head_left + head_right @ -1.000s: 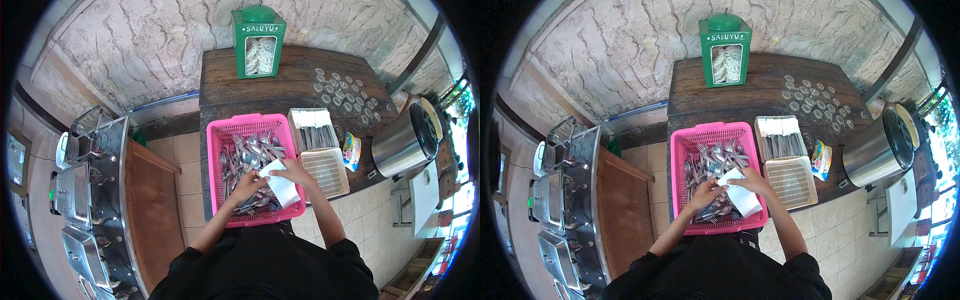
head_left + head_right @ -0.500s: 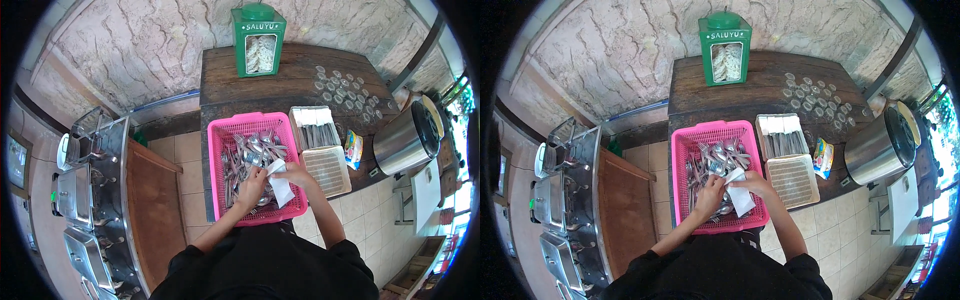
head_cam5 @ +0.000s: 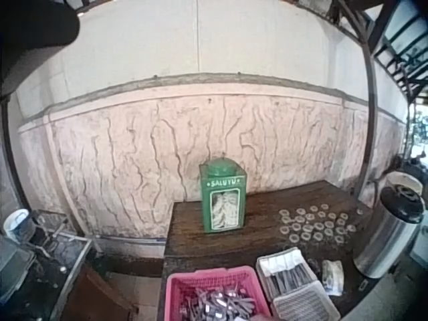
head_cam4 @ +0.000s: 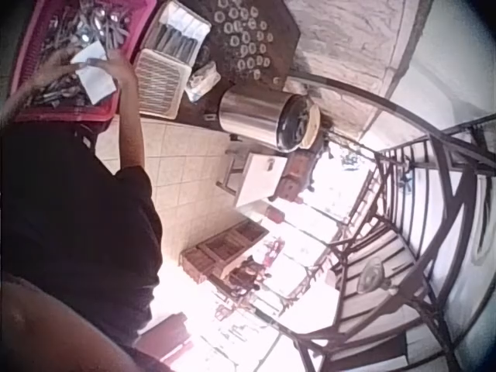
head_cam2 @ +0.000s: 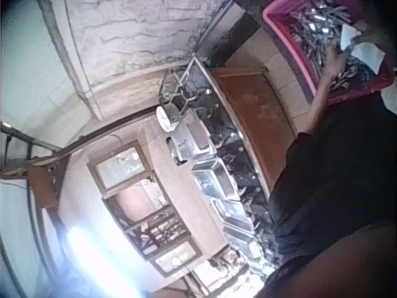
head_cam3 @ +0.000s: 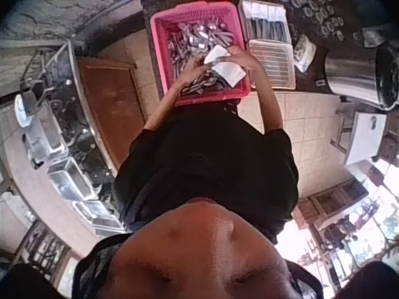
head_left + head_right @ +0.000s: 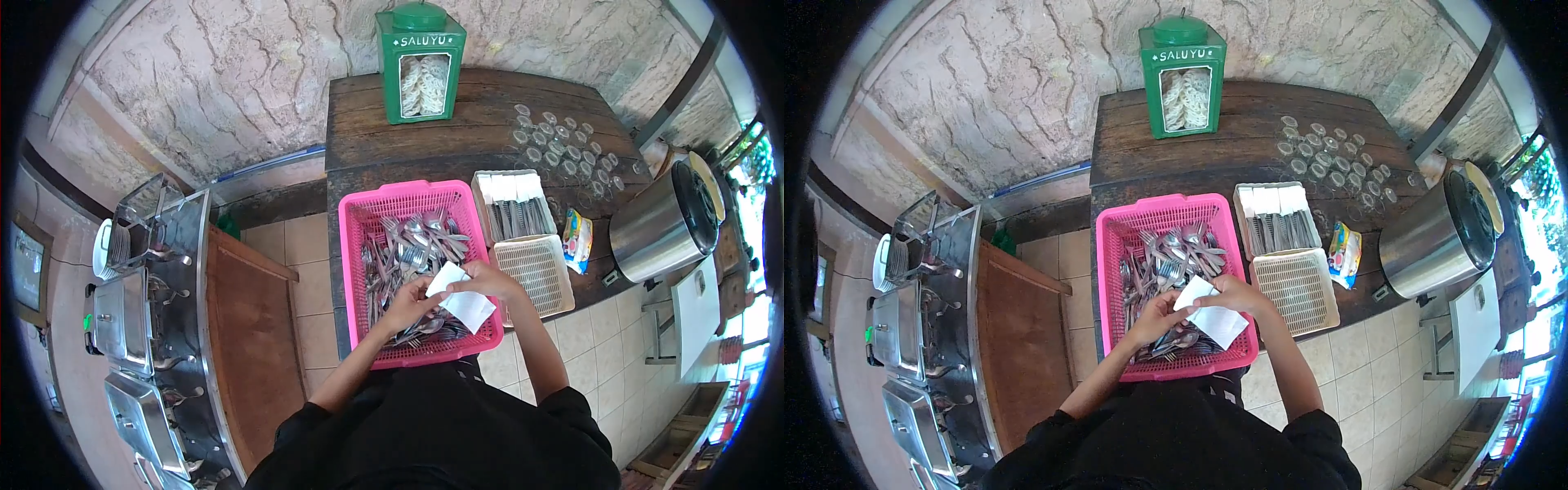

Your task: The recorder is picking up individual forks and spoons from a pink basket, wiping them with a paper towel, and sorting them into a silverware tray.

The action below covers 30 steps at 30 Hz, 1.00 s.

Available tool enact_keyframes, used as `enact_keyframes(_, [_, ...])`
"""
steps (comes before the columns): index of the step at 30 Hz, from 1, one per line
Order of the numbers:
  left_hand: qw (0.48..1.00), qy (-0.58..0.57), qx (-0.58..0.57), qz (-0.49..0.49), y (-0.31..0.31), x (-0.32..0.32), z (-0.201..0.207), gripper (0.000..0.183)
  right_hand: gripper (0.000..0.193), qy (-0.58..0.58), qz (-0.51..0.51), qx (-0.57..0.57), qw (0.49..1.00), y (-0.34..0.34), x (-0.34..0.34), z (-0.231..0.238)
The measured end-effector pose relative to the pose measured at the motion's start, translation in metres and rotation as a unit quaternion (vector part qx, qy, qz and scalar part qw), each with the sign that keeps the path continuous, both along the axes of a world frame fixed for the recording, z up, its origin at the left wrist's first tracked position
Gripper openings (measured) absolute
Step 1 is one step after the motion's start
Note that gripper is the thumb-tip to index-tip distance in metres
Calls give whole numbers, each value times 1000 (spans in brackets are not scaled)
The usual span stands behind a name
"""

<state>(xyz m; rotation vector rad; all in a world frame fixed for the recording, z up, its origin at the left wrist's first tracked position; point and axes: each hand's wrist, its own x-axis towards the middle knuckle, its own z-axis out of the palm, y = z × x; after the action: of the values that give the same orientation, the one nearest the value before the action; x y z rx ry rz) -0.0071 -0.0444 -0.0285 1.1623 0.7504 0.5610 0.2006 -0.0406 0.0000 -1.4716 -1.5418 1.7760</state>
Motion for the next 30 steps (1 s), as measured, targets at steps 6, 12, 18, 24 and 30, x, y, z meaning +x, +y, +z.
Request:
enact_keyframes(6, [953, 70, 268, 119, -3, -5, 9, 21, 34, -47, 11, 9, 999, -2, -2, -2])
enact_keyframes(12, [814, 331, 474, 61, -13, 1, 26, 28, 36, -52, -12, -7, 999, -4, -6, -10])
enact_keyframes(18, [745, 397, 535, 21, -19, 10, 12, 45, 33, -13, -29, 23, 999, -7, -8, -19])
enact_keyframes(24, [865, 277, 418, -24, -16, 6, 9, 44, 31, -64, -82, -1, 995, -8, -4, -21])
enact_keyframes(30, [976, 122, 159, 85, -3, 7, -24, 31, 30, -41, -50, 14, 998, -8, -3, -16])
